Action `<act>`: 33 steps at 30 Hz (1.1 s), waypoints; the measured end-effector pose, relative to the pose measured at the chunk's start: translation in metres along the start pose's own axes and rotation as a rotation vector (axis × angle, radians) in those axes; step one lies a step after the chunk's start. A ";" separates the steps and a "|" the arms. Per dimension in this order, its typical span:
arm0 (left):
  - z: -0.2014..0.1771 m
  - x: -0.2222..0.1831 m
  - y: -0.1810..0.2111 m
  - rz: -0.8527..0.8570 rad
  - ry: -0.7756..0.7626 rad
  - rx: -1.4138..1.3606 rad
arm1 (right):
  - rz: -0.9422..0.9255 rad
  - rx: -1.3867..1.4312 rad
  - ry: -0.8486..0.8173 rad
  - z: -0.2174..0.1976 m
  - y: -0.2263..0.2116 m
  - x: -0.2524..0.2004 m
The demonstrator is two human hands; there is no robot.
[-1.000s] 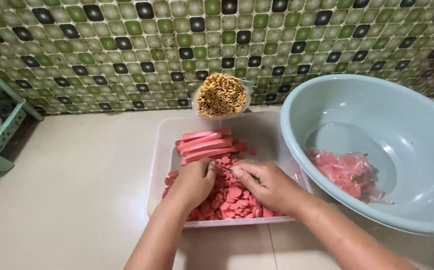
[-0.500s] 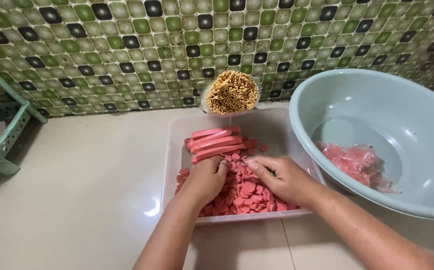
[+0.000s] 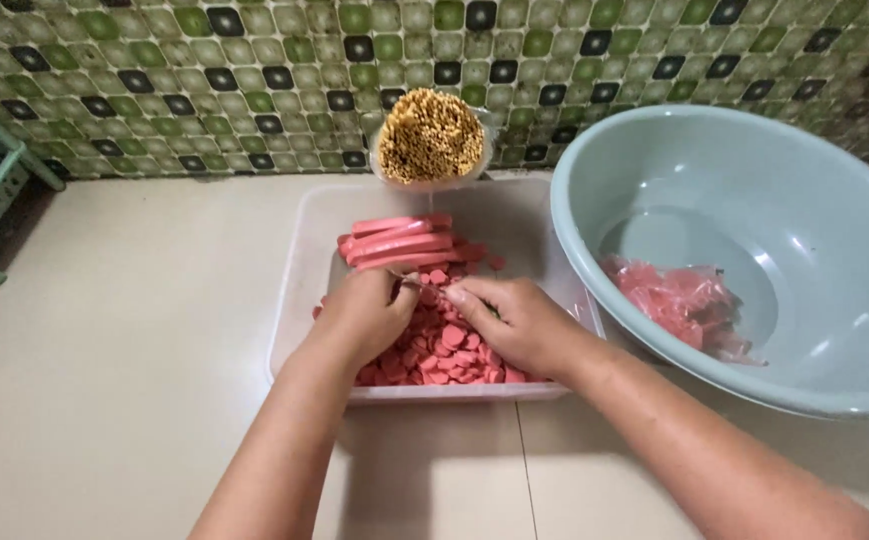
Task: Removing the plastic casing from individual sausages using a small cutting tool and manual peeling.
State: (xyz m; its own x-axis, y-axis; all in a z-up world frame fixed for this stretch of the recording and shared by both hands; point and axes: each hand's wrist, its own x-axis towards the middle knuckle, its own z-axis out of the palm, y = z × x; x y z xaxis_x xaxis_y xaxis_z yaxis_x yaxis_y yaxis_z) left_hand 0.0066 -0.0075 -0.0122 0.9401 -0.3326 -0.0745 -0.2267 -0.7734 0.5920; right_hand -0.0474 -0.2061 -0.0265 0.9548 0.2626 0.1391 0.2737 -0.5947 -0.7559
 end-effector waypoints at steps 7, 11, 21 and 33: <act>0.004 -0.002 -0.005 0.029 0.012 0.077 | 0.014 0.037 0.025 0.005 0.012 0.003; 0.009 0.009 -0.012 0.138 0.057 0.110 | -0.001 0.020 0.018 0.002 0.005 0.001; -0.010 -0.009 0.024 0.262 0.124 -0.082 | 0.027 0.020 0.020 -0.005 -0.007 0.000; 0.002 0.002 -0.008 0.183 0.108 -0.555 | -0.074 0.057 0.086 -0.005 -0.018 -0.001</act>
State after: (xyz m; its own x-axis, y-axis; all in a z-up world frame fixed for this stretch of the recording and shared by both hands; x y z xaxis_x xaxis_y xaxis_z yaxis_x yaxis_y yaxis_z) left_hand 0.0096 -0.0037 -0.0188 0.9253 -0.3551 0.1331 -0.2479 -0.3008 0.9209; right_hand -0.0523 -0.1993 -0.0102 0.9393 0.2364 0.2487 0.3393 -0.5315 -0.7761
